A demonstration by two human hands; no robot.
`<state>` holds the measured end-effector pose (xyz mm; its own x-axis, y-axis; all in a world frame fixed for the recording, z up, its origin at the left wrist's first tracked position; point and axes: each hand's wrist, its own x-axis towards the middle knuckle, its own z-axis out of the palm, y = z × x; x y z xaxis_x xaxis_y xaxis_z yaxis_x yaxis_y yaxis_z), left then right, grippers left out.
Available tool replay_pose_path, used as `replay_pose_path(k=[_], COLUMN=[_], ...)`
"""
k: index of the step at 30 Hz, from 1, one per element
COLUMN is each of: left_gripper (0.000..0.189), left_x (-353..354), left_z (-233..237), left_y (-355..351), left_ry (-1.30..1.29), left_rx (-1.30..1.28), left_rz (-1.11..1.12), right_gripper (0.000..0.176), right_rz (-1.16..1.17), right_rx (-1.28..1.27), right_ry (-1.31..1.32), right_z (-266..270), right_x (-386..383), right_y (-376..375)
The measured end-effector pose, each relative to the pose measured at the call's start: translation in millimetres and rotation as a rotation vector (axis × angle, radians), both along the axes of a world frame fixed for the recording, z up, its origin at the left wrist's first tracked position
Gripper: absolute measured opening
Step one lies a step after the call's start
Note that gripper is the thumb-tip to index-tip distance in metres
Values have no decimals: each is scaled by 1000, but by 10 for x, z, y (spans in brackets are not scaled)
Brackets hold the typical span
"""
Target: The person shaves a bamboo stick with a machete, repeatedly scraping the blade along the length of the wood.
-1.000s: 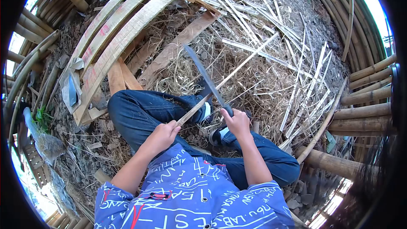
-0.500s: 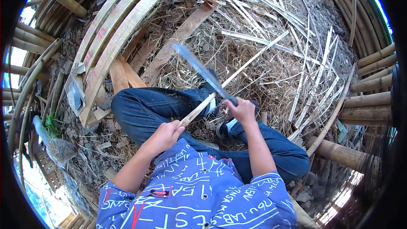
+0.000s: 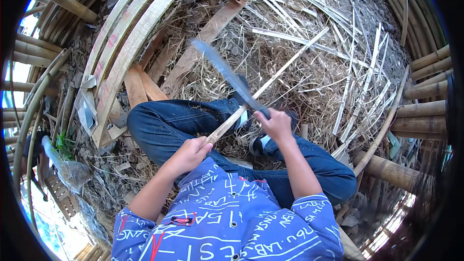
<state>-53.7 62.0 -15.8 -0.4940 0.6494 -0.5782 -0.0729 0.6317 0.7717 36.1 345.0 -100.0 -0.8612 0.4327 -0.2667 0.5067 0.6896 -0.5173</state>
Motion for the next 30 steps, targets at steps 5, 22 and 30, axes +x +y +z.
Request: replay_pose_path(k=[5,22,30], left_gripper=[28,25,22], left_x=[45,174,189], left_z=[109,267,469], left_y=[-44,-123,-499], left_ry=[-4,-93,-234], left_rx=[-89,-116,-123], left_rz=[-10,25,77], right_gripper=[62,64,68], right_rz=[70,-147,-346], right_rx=[-30,169,324], right_ry=[-40,-101,-201], right_z=[-60,-366,-280], right_x=[13,-134,-185], right_y=[4,1026,1598])
